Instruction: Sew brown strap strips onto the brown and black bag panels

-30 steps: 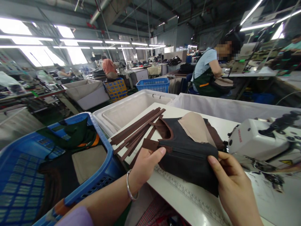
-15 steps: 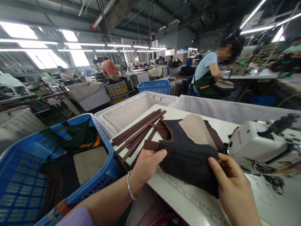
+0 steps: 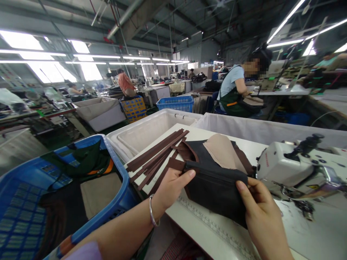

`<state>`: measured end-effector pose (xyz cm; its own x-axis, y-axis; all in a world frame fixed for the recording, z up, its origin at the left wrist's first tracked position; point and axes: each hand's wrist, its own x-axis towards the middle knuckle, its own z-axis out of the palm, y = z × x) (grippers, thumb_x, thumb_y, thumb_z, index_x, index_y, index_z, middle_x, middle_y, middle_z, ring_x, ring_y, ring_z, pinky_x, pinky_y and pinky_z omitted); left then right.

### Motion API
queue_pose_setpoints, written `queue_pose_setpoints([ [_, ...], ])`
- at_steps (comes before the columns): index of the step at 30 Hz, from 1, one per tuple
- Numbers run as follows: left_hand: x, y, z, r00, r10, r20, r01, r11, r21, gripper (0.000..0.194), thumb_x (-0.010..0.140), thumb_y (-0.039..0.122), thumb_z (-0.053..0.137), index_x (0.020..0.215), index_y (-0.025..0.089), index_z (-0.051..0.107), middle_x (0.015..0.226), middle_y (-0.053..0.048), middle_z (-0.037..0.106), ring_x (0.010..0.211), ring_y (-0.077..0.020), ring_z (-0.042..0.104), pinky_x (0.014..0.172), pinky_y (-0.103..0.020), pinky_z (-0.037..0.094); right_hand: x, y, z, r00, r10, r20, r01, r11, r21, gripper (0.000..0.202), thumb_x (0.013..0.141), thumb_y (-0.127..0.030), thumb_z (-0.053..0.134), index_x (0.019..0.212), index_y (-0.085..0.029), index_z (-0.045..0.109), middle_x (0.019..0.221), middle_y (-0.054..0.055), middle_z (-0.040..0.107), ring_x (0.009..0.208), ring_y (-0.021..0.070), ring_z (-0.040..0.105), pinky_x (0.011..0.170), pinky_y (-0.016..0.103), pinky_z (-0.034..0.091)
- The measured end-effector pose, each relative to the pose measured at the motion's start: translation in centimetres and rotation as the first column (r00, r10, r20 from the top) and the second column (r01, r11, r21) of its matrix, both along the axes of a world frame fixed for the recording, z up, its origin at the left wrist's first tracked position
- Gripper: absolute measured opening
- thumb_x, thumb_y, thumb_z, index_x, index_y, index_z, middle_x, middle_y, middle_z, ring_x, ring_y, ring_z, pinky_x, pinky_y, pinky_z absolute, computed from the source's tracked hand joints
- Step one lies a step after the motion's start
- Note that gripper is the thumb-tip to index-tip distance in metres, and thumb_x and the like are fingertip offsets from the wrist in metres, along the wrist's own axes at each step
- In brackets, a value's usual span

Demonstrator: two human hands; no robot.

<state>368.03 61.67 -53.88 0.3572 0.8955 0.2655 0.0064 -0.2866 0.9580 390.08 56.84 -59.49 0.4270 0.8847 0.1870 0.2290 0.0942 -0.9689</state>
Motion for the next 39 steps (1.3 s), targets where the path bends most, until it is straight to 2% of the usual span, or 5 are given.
queue_pose_setpoints([
  [5,3.7,8.1,-0.7,0.999,-0.052,-0.013,0.051,0.994,-0.095,0.037,0.065,0.031,0.081,0.095,0.013,0.071,0.102,-0.010,0.071,0.103,-0.0310,0.063,0.099,-0.048,0.047,-0.8,0.8,-0.7,0.985,0.103,0.142,-0.109,0.993,0.040,0.043,0.088,-0.048,0.052,0.121,-0.021,0.051,0.111,0.008,0.062,0.099,0.0231,0.058,0.085,0.038,0.048],
  [13,12.6,17.7,11.5,0.884,-0.010,0.468,-0.199,0.897,0.395,0.038,0.086,0.030,0.061,0.118,0.010,0.055,0.123,-0.006,0.060,0.124,-0.0198,0.050,0.109,-0.038,0.036,-1.6,-0.9,0.7,0.782,0.003,0.623,-0.232,0.929,0.287,0.049,0.091,-0.022,0.047,0.139,-0.024,0.038,0.145,0.010,0.035,0.134,0.0260,0.033,0.109,0.049,0.033],
  [24,2.1,11.3,0.5,0.891,0.182,-0.415,-0.032,0.939,0.343,0.030,0.080,0.020,0.054,0.110,0.016,0.058,0.101,-0.007,0.066,0.090,-0.0193,0.063,0.085,-0.036,0.051,-2.7,-1.3,-0.1,0.713,0.220,0.666,-0.451,0.871,0.195,0.033,0.091,-0.015,0.044,0.123,-0.023,0.049,0.132,0.010,0.048,0.121,0.0203,0.047,0.099,0.038,0.046],
  [33,10.9,11.5,-1.4,0.454,0.110,-0.884,0.307,0.912,0.271,0.031,0.070,0.036,0.076,0.092,0.015,0.066,0.086,-0.007,0.069,0.082,-0.0219,0.067,0.077,-0.033,0.052,-2.9,-1.1,-0.3,0.665,0.349,0.660,-0.530,0.844,0.087,0.029,0.091,-0.014,0.040,0.115,-0.025,0.052,0.129,0.009,0.051,0.111,0.0197,0.054,0.091,0.036,0.050],
  [39,14.7,18.5,10.0,0.579,0.343,-0.740,0.155,0.844,0.513,0.026,0.093,0.022,0.046,0.094,0.006,0.066,0.100,-0.010,0.067,0.104,-0.0221,0.062,0.097,-0.034,0.043,-2.3,-1.0,-0.5,0.658,0.372,0.655,-0.543,0.837,0.070,0.028,0.092,-0.015,0.042,0.116,-0.026,0.051,0.129,0.008,0.051,0.108,0.0194,0.056,0.088,0.036,0.051],
])
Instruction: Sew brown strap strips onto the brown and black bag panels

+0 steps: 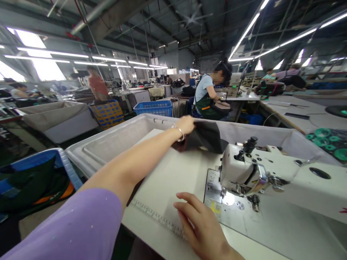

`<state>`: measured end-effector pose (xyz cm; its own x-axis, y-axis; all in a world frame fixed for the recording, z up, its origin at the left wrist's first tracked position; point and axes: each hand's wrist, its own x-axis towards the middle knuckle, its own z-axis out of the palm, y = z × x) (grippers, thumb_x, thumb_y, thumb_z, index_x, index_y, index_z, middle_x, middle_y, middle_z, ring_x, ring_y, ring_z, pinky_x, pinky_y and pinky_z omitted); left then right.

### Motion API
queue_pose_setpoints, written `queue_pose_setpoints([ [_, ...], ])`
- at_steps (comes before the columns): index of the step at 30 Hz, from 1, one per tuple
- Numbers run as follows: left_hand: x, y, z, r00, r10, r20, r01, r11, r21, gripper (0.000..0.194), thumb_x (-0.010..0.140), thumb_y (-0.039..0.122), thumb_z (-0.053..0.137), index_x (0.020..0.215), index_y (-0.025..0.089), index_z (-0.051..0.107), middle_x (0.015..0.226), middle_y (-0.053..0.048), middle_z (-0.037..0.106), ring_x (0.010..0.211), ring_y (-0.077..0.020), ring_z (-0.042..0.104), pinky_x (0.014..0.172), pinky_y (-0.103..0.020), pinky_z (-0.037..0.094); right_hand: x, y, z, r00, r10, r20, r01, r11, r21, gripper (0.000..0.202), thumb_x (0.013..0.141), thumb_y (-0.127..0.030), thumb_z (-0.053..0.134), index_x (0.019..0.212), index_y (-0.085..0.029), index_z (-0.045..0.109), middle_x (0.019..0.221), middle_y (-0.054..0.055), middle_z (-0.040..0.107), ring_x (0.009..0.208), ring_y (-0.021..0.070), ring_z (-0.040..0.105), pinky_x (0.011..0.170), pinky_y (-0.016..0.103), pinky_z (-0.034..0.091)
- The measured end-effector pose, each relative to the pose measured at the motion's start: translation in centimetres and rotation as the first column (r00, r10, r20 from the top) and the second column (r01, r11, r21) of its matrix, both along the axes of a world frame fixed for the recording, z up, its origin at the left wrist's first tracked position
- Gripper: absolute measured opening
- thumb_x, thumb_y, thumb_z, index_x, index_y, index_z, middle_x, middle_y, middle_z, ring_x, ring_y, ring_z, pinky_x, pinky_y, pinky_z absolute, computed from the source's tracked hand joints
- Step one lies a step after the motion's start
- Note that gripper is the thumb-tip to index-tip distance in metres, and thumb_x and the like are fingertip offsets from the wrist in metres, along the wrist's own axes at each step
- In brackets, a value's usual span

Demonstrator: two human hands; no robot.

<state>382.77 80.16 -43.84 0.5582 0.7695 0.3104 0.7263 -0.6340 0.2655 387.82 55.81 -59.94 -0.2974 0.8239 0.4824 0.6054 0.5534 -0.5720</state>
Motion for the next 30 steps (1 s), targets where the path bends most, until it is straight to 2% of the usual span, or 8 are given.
queue_pose_setpoints([
  [3,0.8,2.3,7.2,0.967,0.005,0.254,-0.077,0.958,0.276,0.041,0.094,0.009,0.030,0.131,0.009,0.046,0.135,-0.011,0.048,0.131,-0.0248,0.040,0.111,-0.038,0.026,0.3,0.2,-0.1,0.999,-0.018,-0.042,0.019,0.999,0.026,0.028,0.091,-0.015,0.043,0.115,-0.026,0.052,0.129,0.008,0.051,0.110,0.0190,0.056,0.089,0.035,0.050],
  [5,0.9,1.8,8.1,0.924,-0.165,0.345,-0.034,0.863,0.504,0.051,0.091,0.005,0.031,0.141,0.017,0.036,0.140,-0.005,0.044,0.132,-0.0236,0.039,0.111,-0.036,0.026,0.4,0.3,-0.1,0.996,-0.041,-0.074,0.043,0.999,0.029,0.028,0.091,-0.015,0.043,0.115,-0.026,0.052,0.128,0.007,0.052,0.112,0.0185,0.054,0.090,0.034,0.049],
  [7,0.3,0.2,5.5,0.963,-0.216,0.162,0.103,0.848,0.519,0.057,0.089,0.005,0.035,0.143,0.022,0.034,0.132,-0.004,0.052,0.125,-0.0255,0.046,0.107,-0.039,0.031,0.5,0.3,0.0,0.996,-0.051,-0.077,0.053,0.998,0.020,0.027,0.091,-0.015,0.043,0.114,-0.026,0.053,0.127,0.007,0.052,0.111,0.0181,0.055,0.090,0.034,0.049],
  [10,-2.1,-3.0,-2.2,0.912,-0.199,-0.358,0.261,0.956,0.132,0.049,0.082,0.008,0.050,0.128,0.024,0.055,0.097,-0.008,0.067,0.096,-0.0292,0.062,0.090,-0.043,0.043,0.3,0.2,0.3,0.998,-0.046,-0.037,0.045,0.999,-0.020,0.026,0.091,-0.017,0.042,0.113,-0.026,0.054,0.128,0.006,0.052,0.106,0.0185,0.057,0.087,0.035,0.050],
  [15,-5.6,-8.0,-11.4,0.815,-0.320,-0.484,0.336,0.940,-0.055,0.054,0.050,0.028,0.083,0.100,0.015,0.067,0.104,-0.015,0.065,0.101,-0.0347,0.058,0.088,-0.044,0.044,-0.7,0.0,0.3,0.999,0.000,0.043,0.003,0.997,-0.080,0.025,0.091,-0.018,0.041,0.110,-0.026,0.056,0.125,0.005,0.054,0.098,0.0188,0.060,0.081,0.035,0.051],
  [19,-3.7,-9.0,-13.2,0.861,-0.325,-0.390,0.343,0.939,-0.025,0.078,0.072,0.041,0.068,0.139,0.016,0.037,0.140,-0.017,0.041,0.125,-0.0325,0.042,0.100,-0.043,0.037,-0.8,0.1,-0.1,0.998,0.015,0.063,-0.009,0.996,-0.093,0.025,0.091,-0.019,0.042,0.109,-0.026,0.058,0.122,0.005,0.055,0.097,0.0184,0.060,0.079,0.033,0.051],
  [24,-0.3,-3.5,-12.4,0.899,-0.287,-0.331,0.262,0.958,-0.120,0.027,0.083,0.028,0.056,0.107,0.017,0.063,0.103,-0.010,0.065,0.096,-0.0243,0.061,0.081,-0.032,0.046,0.0,0.5,-0.3,1.000,0.008,0.020,-0.006,0.993,-0.118,0.024,0.092,-0.020,0.040,0.107,-0.026,0.058,0.120,0.005,0.056,0.096,0.0171,0.059,0.081,0.032,0.050],
  [30,0.9,0.5,-11.6,0.934,-0.268,-0.236,0.231,0.958,-0.171,0.043,0.085,0.056,0.053,0.098,0.016,0.062,0.093,-0.005,0.067,0.084,-0.0184,0.062,0.074,-0.027,0.047,-0.2,0.5,0.0,1.000,-0.015,0.016,0.016,0.993,-0.121,0.023,0.093,-0.020,0.040,0.107,-0.026,0.058,0.121,0.004,0.055,0.097,0.0174,0.059,0.083,0.033,0.050],
])
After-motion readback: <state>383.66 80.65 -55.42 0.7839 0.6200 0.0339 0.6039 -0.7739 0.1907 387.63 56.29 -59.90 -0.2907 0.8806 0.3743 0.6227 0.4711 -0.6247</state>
